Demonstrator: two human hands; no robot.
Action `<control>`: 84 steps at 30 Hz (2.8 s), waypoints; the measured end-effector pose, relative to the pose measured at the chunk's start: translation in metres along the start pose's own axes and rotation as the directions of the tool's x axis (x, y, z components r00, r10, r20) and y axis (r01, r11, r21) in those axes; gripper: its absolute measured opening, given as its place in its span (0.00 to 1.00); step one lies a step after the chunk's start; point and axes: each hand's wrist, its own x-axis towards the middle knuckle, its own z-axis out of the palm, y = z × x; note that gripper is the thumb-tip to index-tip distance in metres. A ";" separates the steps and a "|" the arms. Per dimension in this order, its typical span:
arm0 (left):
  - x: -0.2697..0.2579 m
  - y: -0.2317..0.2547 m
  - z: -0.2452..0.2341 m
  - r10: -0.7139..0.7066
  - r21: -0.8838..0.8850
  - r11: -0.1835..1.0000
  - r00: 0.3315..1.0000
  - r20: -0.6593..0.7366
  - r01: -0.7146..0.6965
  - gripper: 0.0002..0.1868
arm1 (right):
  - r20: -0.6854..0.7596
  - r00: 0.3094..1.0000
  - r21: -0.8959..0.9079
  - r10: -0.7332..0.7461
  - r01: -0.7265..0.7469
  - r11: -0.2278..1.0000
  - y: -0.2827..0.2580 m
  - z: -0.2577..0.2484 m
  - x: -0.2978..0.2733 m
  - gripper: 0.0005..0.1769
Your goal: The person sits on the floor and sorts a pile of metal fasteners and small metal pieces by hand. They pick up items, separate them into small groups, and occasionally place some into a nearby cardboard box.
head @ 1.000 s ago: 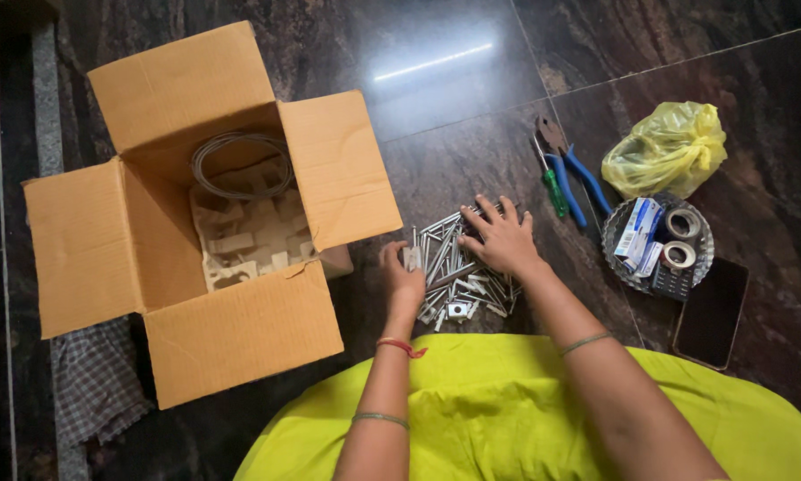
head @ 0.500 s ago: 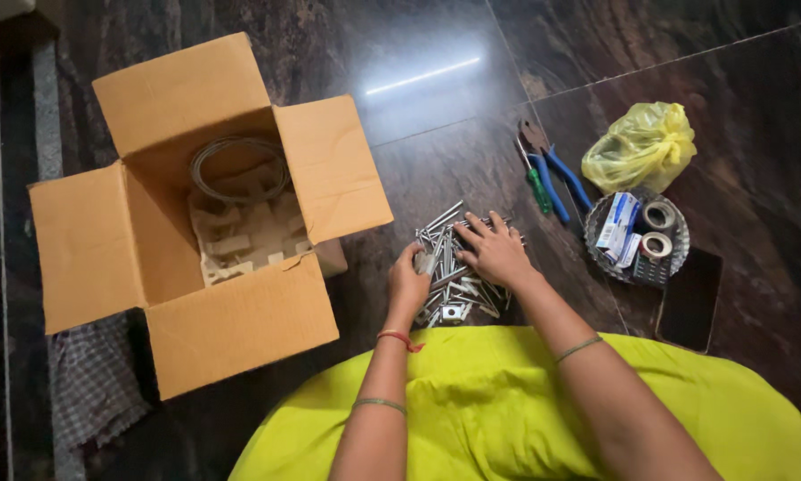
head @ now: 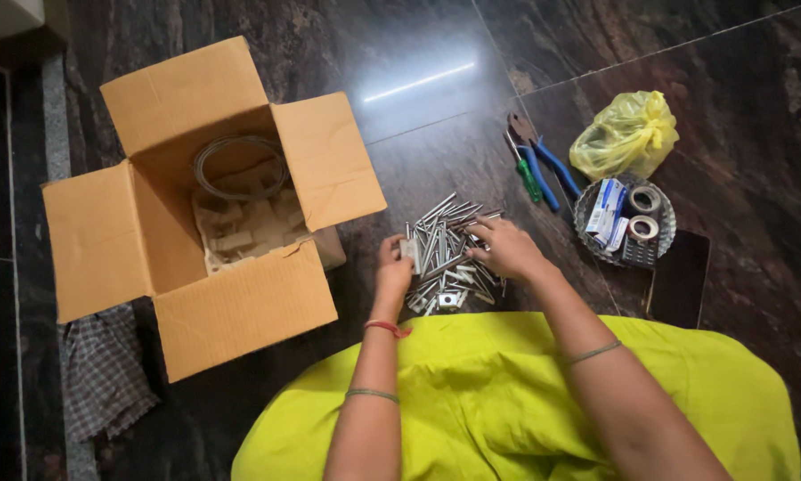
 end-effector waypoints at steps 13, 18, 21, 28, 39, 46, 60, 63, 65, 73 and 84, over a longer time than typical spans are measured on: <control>-0.008 0.003 0.002 -0.241 -0.032 0.970 0.971 -0.005 0.240 0.20 | 0.010 1.000 0.048 -0.011 0.010 0.999 -0.005 0.007 -0.011 0.17; -0.002 0.006 0.006 -0.233 -0.041 0.972 0.972 -0.018 0.233 0.20 | -0.073 0.992 -0.053 0.103 -0.107 0.993 -0.009 0.010 -0.004 0.15; -0.003 0.011 0.004 -0.265 -0.047 0.963 0.964 -0.003 0.264 0.18 | -0.067 0.986 -0.063 0.153 -0.158 0.985 -0.009 0.008 0.001 0.14; -0.003 0.019 0.016 -0.293 -0.057 0.954 0.956 0.021 0.294 0.18 | 0.131 0.947 0.049 0.294 -0.303 0.952 -0.007 -0.008 0.012 0.12; 0.000 0.014 0.014 -0.254 -0.109 0.961 0.967 0.014 0.254 0.17 | 0.169 0.966 0.642 0.197 -0.260 0.721 0.031 0.002 0.028 0.12; 0.002 0.006 0.016 -0.262 -0.089 0.961 0.965 0.021 0.263 0.16 | 0.398 0.890 0.873 0.223 -0.442 0.207 -0.002 -0.022 0.024 0.06; -0.004 0.026 0.013 -0.154 -0.221 0.969 0.973 -0.174 0.114 0.16 | 0.218 0.869 0.944 0.443 -0.074 -0.320 0.035 -0.013 0.046 0.06; -0.005 0.034 0.014 -0.200 -0.254 0.954 0.969 -0.146 0.159 0.16 | 0.177 0.886 0.935 0.428 -0.016 -0.354 0.035 -0.012 0.048 0.05; -0.006 0.035 0.013 -0.213 -0.247 0.952 0.969 -0.124 0.178 0.15 | 0.169 0.892 0.939 0.419 -0.016 -0.344 0.030 -0.016 0.047 0.05; 0.005 0.012 0.015 -0.204 -0.227 0.959 0.971 -0.126 0.172 0.13 | 0.124 0.925 0.974 0.360 -0.045 -0.221 0.012 -0.030 0.043 0.05; 0.003 0.022 0.011 -0.241 -0.153 0.965 0.951 -0.193 0.214 0.11 | -0.139 0.977 0.653 0.162 -0.033 0.756 -0.034 0.023 0.045 0.12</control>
